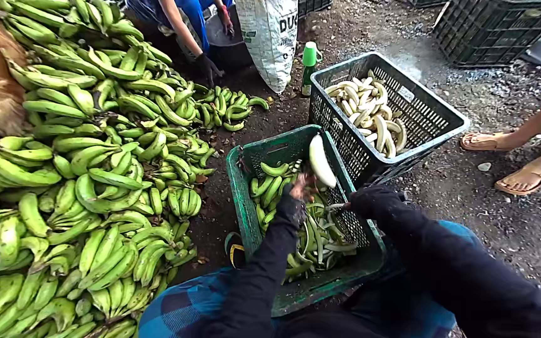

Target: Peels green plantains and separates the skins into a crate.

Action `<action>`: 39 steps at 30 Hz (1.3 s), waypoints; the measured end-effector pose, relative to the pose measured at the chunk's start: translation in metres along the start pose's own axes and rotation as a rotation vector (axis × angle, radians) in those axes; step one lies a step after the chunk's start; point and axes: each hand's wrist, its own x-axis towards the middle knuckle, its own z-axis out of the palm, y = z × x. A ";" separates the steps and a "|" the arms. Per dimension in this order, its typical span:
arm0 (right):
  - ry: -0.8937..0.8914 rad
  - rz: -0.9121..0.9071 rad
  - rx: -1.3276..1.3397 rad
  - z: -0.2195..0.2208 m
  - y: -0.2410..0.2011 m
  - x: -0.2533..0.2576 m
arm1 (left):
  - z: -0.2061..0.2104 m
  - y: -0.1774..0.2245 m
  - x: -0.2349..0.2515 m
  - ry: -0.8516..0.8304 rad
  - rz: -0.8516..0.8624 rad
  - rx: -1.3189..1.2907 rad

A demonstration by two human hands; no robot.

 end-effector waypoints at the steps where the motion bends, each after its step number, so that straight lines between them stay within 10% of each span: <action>1: -0.002 0.002 0.035 0.001 0.001 0.001 | -0.015 0.002 0.012 -0.001 0.069 0.109; 4: -0.021 -0.040 0.118 -0.007 0.001 0.004 | -0.052 -0.001 0.053 0.176 0.036 0.321; 7: 0.415 -0.177 0.228 0.024 0.006 0.044 | -0.086 -0.076 0.093 0.356 -0.263 0.550; 11: 0.002 -0.149 0.217 -0.038 -0.005 0.006 | -0.077 -0.166 0.087 0.305 -0.573 0.703; 17: -0.020 -0.155 0.294 -0.053 -0.004 -0.010 | -0.037 -0.173 0.106 0.525 -0.542 0.503; 23: -0.022 -0.177 0.286 -0.051 -0.006 -0.004 | -0.051 -0.168 0.116 0.314 -0.626 0.935; 26: 0.392 -0.340 0.388 0.001 -0.006 0.049 | -0.046 -0.157 0.095 0.279 -0.589 1.035; 30: 0.379 -0.311 0.760 -0.003 -0.014 0.074 | -0.053 -0.141 0.035 0.325 -0.282 0.607; 34: 0.467 -0.294 0.483 -0.014 -0.004 0.042 | -0.050 -0.121 -0.017 0.356 0.155 -0.161; 39: 0.324 -0.338 0.469 0.041 -0.052 0.044 | -0.045 -0.106 -0.019 0.458 0.088 -0.528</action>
